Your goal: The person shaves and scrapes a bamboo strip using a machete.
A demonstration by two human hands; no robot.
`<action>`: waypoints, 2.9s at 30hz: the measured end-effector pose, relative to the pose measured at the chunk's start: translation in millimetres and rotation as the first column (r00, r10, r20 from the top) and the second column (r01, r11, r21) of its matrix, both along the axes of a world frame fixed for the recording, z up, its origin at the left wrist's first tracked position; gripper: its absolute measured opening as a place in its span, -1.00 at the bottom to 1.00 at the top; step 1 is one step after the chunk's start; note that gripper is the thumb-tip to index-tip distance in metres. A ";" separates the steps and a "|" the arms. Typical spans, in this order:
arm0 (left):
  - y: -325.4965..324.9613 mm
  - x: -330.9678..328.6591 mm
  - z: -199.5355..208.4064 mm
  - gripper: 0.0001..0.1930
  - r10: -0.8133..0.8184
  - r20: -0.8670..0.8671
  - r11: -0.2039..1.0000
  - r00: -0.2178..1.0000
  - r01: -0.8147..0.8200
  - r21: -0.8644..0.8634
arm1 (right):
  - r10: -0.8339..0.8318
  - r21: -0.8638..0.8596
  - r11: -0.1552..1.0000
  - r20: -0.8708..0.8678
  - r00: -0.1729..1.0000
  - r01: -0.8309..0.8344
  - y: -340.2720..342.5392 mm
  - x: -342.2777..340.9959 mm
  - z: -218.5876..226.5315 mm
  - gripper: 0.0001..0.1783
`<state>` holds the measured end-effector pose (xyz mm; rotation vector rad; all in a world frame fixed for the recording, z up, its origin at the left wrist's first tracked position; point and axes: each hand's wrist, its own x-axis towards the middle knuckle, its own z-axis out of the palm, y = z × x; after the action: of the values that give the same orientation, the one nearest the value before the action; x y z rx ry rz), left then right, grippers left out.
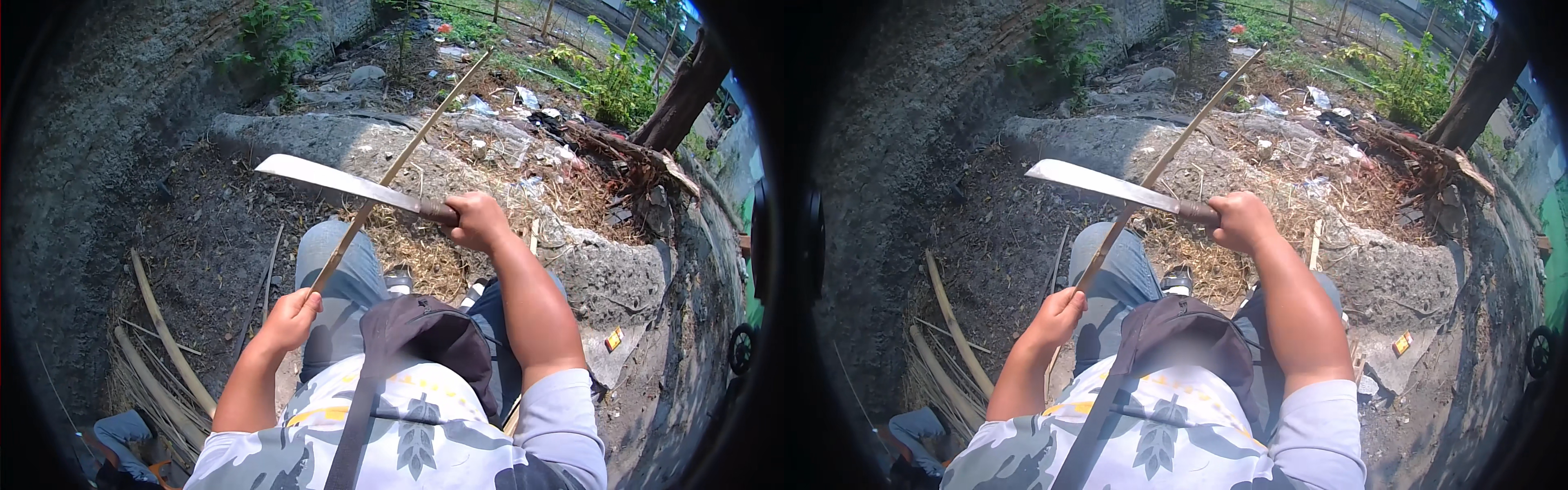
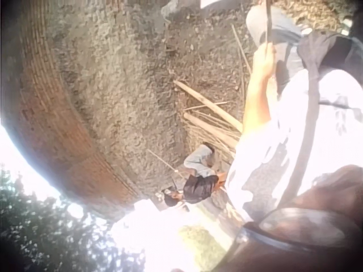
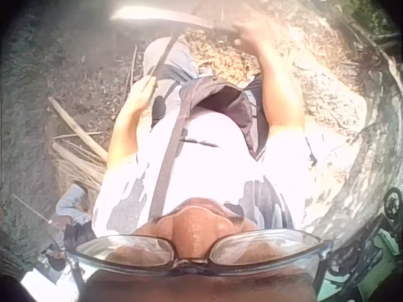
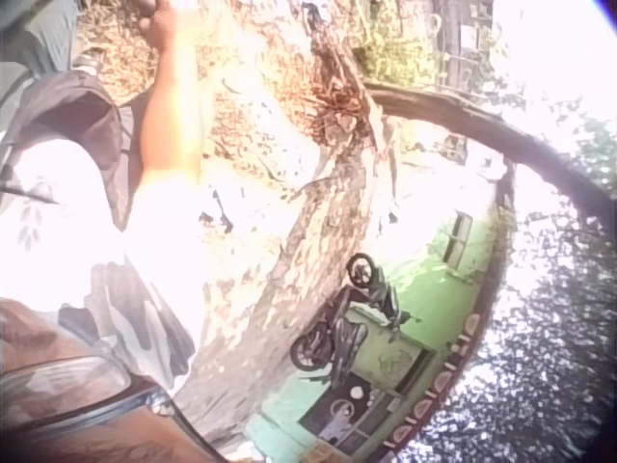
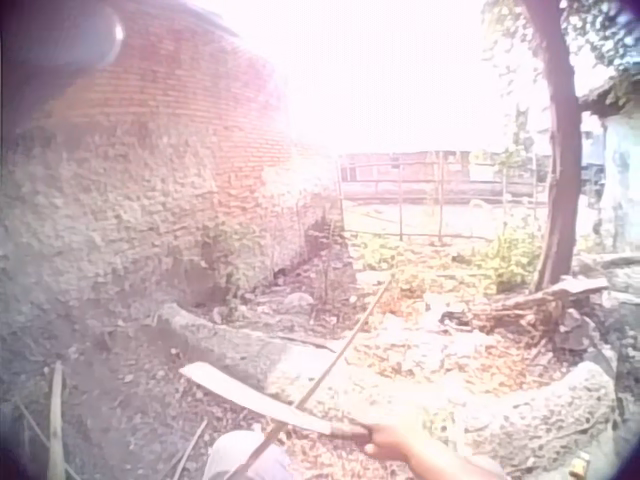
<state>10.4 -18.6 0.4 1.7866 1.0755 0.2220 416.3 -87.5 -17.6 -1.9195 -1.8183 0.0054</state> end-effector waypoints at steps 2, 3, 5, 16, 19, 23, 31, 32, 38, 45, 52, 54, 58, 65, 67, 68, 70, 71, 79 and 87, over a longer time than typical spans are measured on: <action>2.8 8.2 -0.8 -0.64 -0.017 -0.023 1.000 1.000 0.017 -0.007 | 0.153 0.025 0.988 0.069 0.986 -0.155 1.1 -19.6 3.0 -0.75; 2.5 13.3 2.2 -0.64 -0.055 -0.027 0.998 0.998 0.056 0.034 | 0.135 -0.007 0.991 0.093 0.986 -0.135 1.1 -25.2 7.6 -0.75; -0.8 13.0 8.5 -0.63 -0.089 -0.039 0.993 0.995 0.092 0.075 | 0.103 -0.002 0.995 0.134 0.986 -0.104 1.2 -9.7 5.5 -0.77; 0.0 12.0 9.0 -0.66 -0.132 -0.101 0.972 0.986 0.149 0.181 | -0.376 -0.272 0.907 -0.184 0.908 0.320 -5.8 31.7 10.9 -0.68; 3.5 17.7 8.2 -0.66 -0.104 -0.077 0.978 0.992 0.116 0.173 | -0.129 -0.131 0.984 -0.087 0.988 0.117 -3.3 4.1 7.4 -0.75; 4.7 18.3 16.4 -0.65 -0.107 -0.115 0.989 0.988 0.118 0.089 | -0.020 -0.191 0.981 0.091 0.996 0.038 -1.7 1.3 21.7 -0.74; 8.0 -14.2 12.9 -0.62 -0.064 -0.056 0.998 0.996 0.066 0.025 | -0.422 -0.273 0.892 -0.221 0.879 0.359 -9.6 30.3 15.0 -0.67; 9.2 -16.8 11.0 -0.62 -0.059 -0.055 0.998 0.997 0.061 0.026 | -0.419 -0.248 0.896 -0.202 0.885 0.368 -10.9 25.2 21.5 -0.68; 8.0 -16.1 2.0 -0.55 -0.061 -0.005 0.994 0.998 0.061 0.087 | -0.257 -0.215 0.951 -0.148 0.955 0.223 -8.5 3.1 18.7 -0.66; 9.5 -27.5 -13.9 -0.46 -0.044 0.039 0.999 0.998 0.043 0.029 | -0.045 -0.174 0.984 -0.003 0.999 0.044 -5.5 -6.4 12.4 -0.57; 6.9 -19.0 -0.1 -0.45 -0.070 -0.020 0.994 0.997 0.072 0.085 | 0.002 -0.132 0.991 0.172 0.985 0.021 -1.4 -5.4 12.6 -0.56; 6.5 -11.5 6.2 -0.45 -0.069 -0.036 0.991 0.997 0.073 0.115 | -0.006 -0.122 0.992 0.170 0.985 0.027 0.7 -8.4 8.6 -0.57; 7.7 -8.8 8.2 -0.49 -0.082 -0.039 0.979 0.996 0.088 0.182 | -0.048 0.014 0.999 0.157 0.986 0.046 -4.5 -9.4 3.5 -0.64; 4.2 -14.9 0.0 -0.55 -0.137 -0.090 0.944 0.986 0.158 0.291 | -0.117 0.037 0.993 0.247 0.962 0.111 -5.8 -1.7 9.8 -0.82; 2.5 -15.4 4.9 -0.55 -0.118 -0.099 0.953 0.988 0.141 0.267 | -0.105 -0.004 0.994 0.228 0.968 0.109 -7.8 -1.8 15.2 -0.84; 4.5 -16.9 10.3 -0.55 -0.123 -0.099 0.951 0.987 0.146 0.271 | -0.170 -0.033 0.983 0.233 0.958 0.182 -7.0 4.5 21.0 -0.84; 7.4 -29.1 17.1 -0.55 -0.144 -0.137 0.963 0.980 0.171 0.207 | -0.347 -0.019 0.935 0.161 0.924 0.354 -4.4 27.3 13.8 -0.82; 8.2 -32.8 23.2 -0.54 -0.140 -0.147 0.972 0.979 0.164 0.168 | -0.479 -0.063 0.875 0.040 0.877 0.480 -6.1 35.6 12.2 -0.79; 4.2 -37.6 -1.6 -0.53 -0.097 0.038 0.992 0.995 0.094 0.085 | -0.558 -0.091 0.829 -0.078 0.826 0.552 -11.7 32.4 11.9 -0.69; 13.5 -15.5 -13.7 -0.52 0.048 0.129 0.996 0.990 -0.038 -0.082 | 0.041 -0.072 0.997 0.137 0.990 -0.031 -0.1 -13.0 1.9 -0.78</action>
<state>-5.2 -5.0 -13.3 1.6553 1.0161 0.3144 403.2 -87.6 -15.8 -1.9786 -1.9670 -0.0542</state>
